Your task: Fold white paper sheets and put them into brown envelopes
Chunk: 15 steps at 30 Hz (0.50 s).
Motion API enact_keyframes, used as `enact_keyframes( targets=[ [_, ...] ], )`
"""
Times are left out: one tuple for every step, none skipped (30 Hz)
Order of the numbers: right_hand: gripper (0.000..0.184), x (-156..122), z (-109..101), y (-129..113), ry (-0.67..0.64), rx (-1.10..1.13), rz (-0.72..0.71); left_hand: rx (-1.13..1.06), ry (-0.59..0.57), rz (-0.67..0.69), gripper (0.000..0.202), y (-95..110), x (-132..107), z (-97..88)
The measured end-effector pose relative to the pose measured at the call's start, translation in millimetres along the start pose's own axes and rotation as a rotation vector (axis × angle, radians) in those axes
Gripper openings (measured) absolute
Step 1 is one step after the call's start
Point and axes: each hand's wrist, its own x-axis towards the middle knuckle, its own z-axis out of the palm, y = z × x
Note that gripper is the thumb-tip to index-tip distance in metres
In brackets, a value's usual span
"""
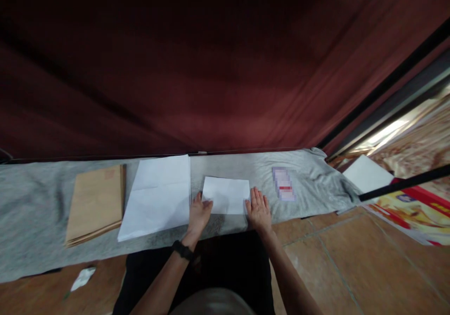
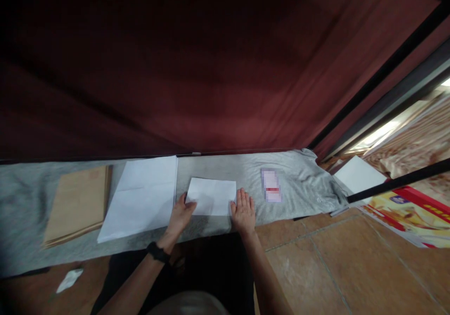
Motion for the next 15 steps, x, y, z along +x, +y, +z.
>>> enact_keyframes(
  targets=[
    [0.055, -0.2, -0.4, -0.4, -0.004, 0.0, 0.005, -0.027, -0.014, -0.012, 0.04, 1.9, 0.0, 0.6],
    [0.055, -0.3, -0.8, -0.6, -0.009, 0.004, 0.009, -0.049, -0.032, -0.012, 0.032, 3.5, -0.5, 1.4],
    [0.055, -0.4, -1.2, -0.4, -0.016, 0.015, 0.014, -0.079, -0.054, -0.011, 0.025, 5.2, -1.5, 1.9],
    [0.054, -0.1, -1.4, 0.1, -0.023, 0.033, 0.02, -0.111, -0.075, -0.005, 0.02, 7.5, -2.7, 1.8],
    [0.054, 0.5, -1.7, 1.1, -0.03, 0.062, 0.027, -0.143, -0.091, 0.006, 0.019, 11.1, -3.9, 0.8],
    [0.054, 1.8, -1.8, 2.5, -0.038, 0.107, 0.037, -0.172, -0.101, 0.021, 0.021, 16.3, -4.9, -1.4],
    [0.054, 3.6, -1.9, 4.2, -0.045, 0.174, 0.053, -0.199, -0.104, 0.036, 0.025, 23.7, -5.8, -5.0],
    [0.055, 6.1, -2.1, 6.2, -0.047, 0.268, 0.082, -0.219, -0.094, 0.06, 0.028, 33.3, -6.6, -10.0],
    [0.056, 8.9, -2.2, 8.1, -0.042, 0.376, 0.123, -0.23, -0.084, 0.089, 0.031, 45.1, -7.3, -16.3],
    [0.058, 12.1, -2.4, 10.0, -0.03, 0.478, 0.17, -0.242, -0.066, 0.132, 0.032, 58.6, -8.2, -23.5],
    [0.06, 15.1, -2.5, 11.7, -0.013, 0.562, 0.217, -0.216, -0.006, 0.235, 0.031, 73.1, -9.4, -31.0],
    [0.061, 17.8, -2.7, 13.1, 0.005, 0.619, 0.257, -0.156, 0.072, 0.361, 0.029, 87.5, -10.9, -38.3],
    [0.061, 20.0, -2.8, 14.2, 0.022, 0.649, 0.285, -0.089, 0.133, 0.486, 0.026, 100.6, -12.8, -44.5],
    [0.062, 21.5, -3.0, 15.1, 0.035, 0.657, 0.298, -0.022, 0.157, 0.614, 0.023, 111.3, -14.9, -49.1],
    [0.062, 22.2, -3.1, 15.8, 0.045, 0.657, 0.303, 0.055, 0.145, 0.727, 0.02, 118.5, -17.2, -51.6]
  ],
)
